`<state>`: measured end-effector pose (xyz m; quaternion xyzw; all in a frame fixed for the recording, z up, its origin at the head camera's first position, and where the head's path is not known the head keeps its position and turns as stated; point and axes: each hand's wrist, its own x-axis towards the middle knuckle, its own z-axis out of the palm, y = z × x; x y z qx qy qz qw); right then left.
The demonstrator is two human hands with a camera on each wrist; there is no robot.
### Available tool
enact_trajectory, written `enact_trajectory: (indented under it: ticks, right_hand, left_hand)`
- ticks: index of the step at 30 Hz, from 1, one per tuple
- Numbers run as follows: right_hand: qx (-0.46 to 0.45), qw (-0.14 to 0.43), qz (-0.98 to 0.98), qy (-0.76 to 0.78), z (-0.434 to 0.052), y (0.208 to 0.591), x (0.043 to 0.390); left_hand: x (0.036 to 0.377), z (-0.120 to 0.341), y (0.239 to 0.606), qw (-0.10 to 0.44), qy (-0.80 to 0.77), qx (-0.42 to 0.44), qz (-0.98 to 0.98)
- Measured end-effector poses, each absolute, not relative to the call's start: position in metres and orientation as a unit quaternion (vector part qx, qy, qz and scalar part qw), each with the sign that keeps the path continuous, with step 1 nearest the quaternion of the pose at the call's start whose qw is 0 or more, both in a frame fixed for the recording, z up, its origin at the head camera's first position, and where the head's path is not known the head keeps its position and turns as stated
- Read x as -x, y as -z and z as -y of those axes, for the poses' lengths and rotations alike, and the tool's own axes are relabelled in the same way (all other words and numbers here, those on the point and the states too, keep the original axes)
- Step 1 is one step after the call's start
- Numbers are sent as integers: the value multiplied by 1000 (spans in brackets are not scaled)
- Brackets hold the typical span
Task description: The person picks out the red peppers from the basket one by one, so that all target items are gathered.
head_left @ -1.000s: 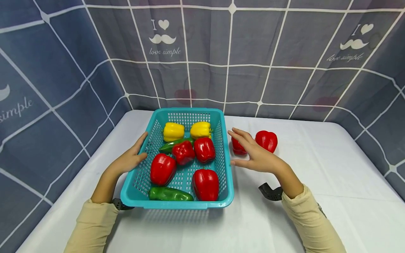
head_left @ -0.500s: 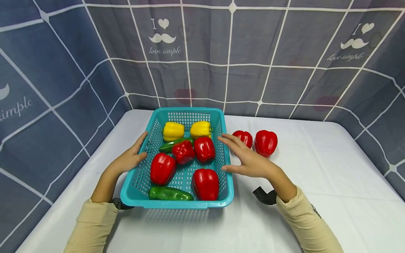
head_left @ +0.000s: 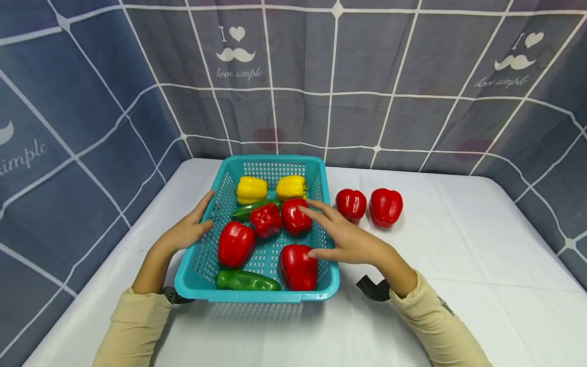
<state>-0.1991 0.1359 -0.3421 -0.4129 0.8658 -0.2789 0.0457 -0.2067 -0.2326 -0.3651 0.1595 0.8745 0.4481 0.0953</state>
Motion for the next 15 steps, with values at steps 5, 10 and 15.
enact_trajectory:
  ticks: [5, 10, 15]
  right_hand:
    - [418, 45, -869, 261, -130, 343, 196]
    - [427, 60, -872, 231, -124, 343, 192]
    - [443, 70, -871, 200, -117, 343, 188]
  left_hand:
    - [206, 232, 364, 95, -447, -160, -875]
    - [206, 232, 364, 95, -449, -162, -874]
    - [205, 231, 365, 83, -449, -176, -872]
